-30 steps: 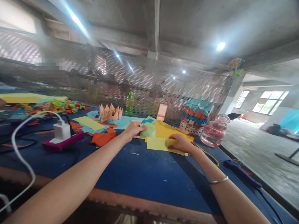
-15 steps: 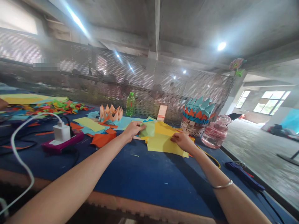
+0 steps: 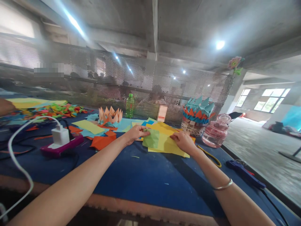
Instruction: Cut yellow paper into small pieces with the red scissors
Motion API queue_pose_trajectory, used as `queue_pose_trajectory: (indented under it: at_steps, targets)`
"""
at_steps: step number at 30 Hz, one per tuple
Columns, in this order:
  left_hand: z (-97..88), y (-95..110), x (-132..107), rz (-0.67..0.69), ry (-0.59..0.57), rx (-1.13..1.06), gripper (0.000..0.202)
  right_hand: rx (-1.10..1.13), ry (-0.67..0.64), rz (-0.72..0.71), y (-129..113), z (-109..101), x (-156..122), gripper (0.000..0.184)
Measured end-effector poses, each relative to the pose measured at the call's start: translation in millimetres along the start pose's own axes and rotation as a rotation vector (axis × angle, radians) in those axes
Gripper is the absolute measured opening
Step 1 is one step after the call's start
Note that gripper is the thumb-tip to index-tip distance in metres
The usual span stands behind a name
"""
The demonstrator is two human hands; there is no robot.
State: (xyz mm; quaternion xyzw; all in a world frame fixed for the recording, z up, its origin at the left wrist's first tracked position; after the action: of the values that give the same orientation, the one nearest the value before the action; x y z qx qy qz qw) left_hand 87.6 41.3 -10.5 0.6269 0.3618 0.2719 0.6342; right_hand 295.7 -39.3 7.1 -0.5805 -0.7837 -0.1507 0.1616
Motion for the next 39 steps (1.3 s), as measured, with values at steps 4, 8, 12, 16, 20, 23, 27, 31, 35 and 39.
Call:
queue_pose_trajectory:
  at_steps: [4, 8, 12, 16, 20, 23, 27, 31, 35, 39]
  targets:
    - [7.1, -2.4, -1.2, -0.035, -0.039, 0.016, 0.044, 0.010, 0.035, -0.022, -4.9, -1.8, 1.8, 0.031]
    - [7.8, -6.0, 1.6, -0.035, -0.029, 0.059, 0.033, 0.053, 0.082, -0.082, -12.7, -3.4, 4.1, 0.036]
    - [-1.8, -1.9, 2.8, 0.022, 0.100, 0.099, 0.023, 0.114, 0.198, -0.076, -8.8, -10.5, 4.0, 0.033]
    - [-14.7, 6.4, 2.0, 0.109, 0.237, 0.068, 0.013, 0.235, 0.295, 0.002, 9.8, -15.5, 1.5, 0.023]
    - [-24.0, 10.9, 0.5, 0.154, 0.351, 0.013, 0.009, 0.691, 0.426, 0.160, 31.1, -10.5, -1.4, 0.027]
    - [-24.1, 9.5, 0.7, 0.140, 0.348, -0.119, 0.011, 1.238, 0.574, 0.327, 35.5, -1.0, -3.5, 0.036]
    - [-19.5, 7.5, 1.1, 0.137, 0.276, -0.345, 0.022, 1.802, 0.517, 0.449, 8.4, 13.7, -0.1, 0.039]
    - [-16.6, 6.8, -0.3, 0.155, 0.275, -0.415, 0.031, 1.899, 0.314, 0.372, -30.7, 22.2, 3.4, 0.040]
    - [-7.4, 7.4, -2.6, 0.199, 0.253, -0.332, 0.050, 1.764, 0.275, 0.363, -50.9, 28.3, 1.6, 0.039]
    - [6.1, 9.8, -7.3, 0.236, 0.195, -0.243, 0.076, 1.676, 0.351, 0.443, -51.4, 31.8, -2.2, 0.041]
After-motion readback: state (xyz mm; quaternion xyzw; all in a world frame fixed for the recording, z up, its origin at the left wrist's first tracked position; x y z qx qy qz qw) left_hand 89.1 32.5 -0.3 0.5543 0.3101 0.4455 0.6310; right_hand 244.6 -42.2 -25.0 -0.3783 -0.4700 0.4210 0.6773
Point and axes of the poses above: each hand's wrist, its own x-axis towards the middle knuckle, its own z-axis out of the palm, y = z × x, the point moved 6 cm from there along x, towards the middle knuckle, and after that the axes turned 13 degrees about -z, right-handed, at the moved point
